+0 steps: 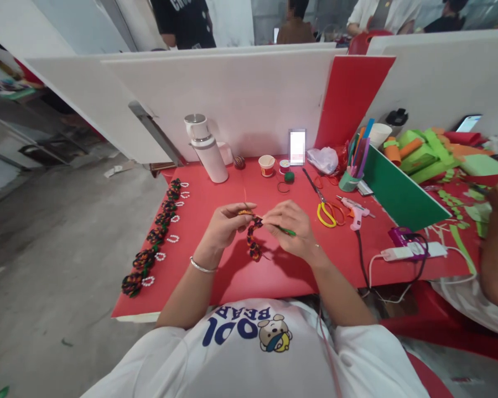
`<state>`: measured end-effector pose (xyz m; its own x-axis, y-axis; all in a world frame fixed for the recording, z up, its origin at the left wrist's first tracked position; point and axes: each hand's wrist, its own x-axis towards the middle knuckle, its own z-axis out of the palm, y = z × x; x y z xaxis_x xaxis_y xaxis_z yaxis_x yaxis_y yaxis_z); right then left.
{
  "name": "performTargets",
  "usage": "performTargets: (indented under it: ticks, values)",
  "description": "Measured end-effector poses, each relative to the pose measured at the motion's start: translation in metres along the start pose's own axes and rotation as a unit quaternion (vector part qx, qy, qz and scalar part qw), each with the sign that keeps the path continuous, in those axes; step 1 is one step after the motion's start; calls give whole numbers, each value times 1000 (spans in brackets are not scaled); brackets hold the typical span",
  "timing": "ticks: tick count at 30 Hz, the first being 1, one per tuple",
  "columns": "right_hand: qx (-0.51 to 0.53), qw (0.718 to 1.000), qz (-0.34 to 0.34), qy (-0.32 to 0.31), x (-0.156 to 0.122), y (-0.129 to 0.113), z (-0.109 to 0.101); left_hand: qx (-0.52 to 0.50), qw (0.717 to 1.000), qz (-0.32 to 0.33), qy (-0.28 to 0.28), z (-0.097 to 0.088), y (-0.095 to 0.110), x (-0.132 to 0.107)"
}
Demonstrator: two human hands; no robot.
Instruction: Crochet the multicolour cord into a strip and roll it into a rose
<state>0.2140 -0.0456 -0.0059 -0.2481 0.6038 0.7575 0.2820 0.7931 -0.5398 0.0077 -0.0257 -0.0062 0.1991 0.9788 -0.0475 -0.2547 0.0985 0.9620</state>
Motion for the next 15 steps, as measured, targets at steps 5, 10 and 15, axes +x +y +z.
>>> performTargets:
  ticks: [5,10,15]
  values:
    - [-53,998,-47,2,-4,-3,3,-5,1000,9,16,3,-1,0]
    - [-73,995,-65,-30,-9,3,5,23,998,30,52,5,0,0]
    - [-125,988,-76,-54,-17,8,7,23,993,57,97,10,1,-1]
